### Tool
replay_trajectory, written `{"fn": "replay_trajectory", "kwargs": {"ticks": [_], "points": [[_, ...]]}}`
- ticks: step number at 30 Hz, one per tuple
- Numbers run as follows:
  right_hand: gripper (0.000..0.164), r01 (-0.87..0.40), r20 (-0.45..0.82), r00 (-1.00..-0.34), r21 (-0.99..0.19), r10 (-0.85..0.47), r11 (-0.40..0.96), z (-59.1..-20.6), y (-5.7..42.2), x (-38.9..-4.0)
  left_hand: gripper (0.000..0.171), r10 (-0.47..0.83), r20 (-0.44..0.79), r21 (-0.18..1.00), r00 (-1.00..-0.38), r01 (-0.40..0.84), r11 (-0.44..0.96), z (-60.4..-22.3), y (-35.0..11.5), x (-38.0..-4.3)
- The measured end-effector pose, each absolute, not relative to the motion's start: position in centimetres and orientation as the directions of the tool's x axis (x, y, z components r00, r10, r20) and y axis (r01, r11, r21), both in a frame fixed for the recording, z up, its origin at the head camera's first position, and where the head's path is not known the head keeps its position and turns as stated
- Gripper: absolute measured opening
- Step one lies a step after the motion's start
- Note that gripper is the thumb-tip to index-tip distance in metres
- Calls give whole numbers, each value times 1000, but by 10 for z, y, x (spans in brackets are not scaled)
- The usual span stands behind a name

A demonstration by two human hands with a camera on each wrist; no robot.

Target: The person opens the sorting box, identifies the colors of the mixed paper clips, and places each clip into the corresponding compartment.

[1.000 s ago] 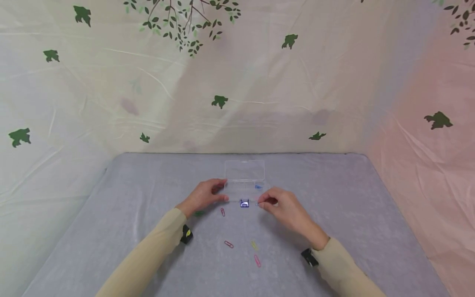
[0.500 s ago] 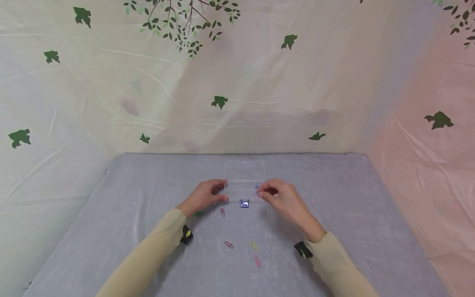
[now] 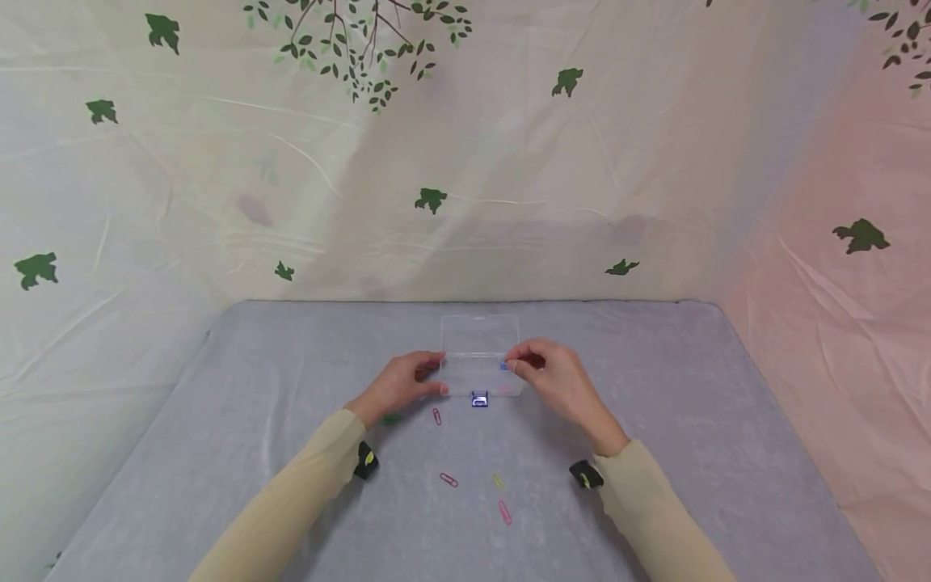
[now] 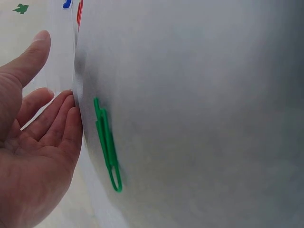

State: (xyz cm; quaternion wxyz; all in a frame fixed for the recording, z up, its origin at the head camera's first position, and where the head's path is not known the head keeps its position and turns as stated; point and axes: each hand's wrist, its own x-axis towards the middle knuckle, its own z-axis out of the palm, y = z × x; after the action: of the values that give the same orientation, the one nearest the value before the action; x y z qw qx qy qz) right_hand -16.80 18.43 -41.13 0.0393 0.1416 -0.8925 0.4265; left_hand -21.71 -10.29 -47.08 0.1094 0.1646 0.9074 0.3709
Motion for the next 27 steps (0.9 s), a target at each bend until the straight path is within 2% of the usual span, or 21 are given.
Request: {"fn": "replay_trajectory", "kwargs": {"ticks": [27], "points": [[13, -210, 122, -976, -746, -181, 632, -426, 183, -206, 67, 386, -74, 705, -920, 225, 672, -471, -102, -217]]}}
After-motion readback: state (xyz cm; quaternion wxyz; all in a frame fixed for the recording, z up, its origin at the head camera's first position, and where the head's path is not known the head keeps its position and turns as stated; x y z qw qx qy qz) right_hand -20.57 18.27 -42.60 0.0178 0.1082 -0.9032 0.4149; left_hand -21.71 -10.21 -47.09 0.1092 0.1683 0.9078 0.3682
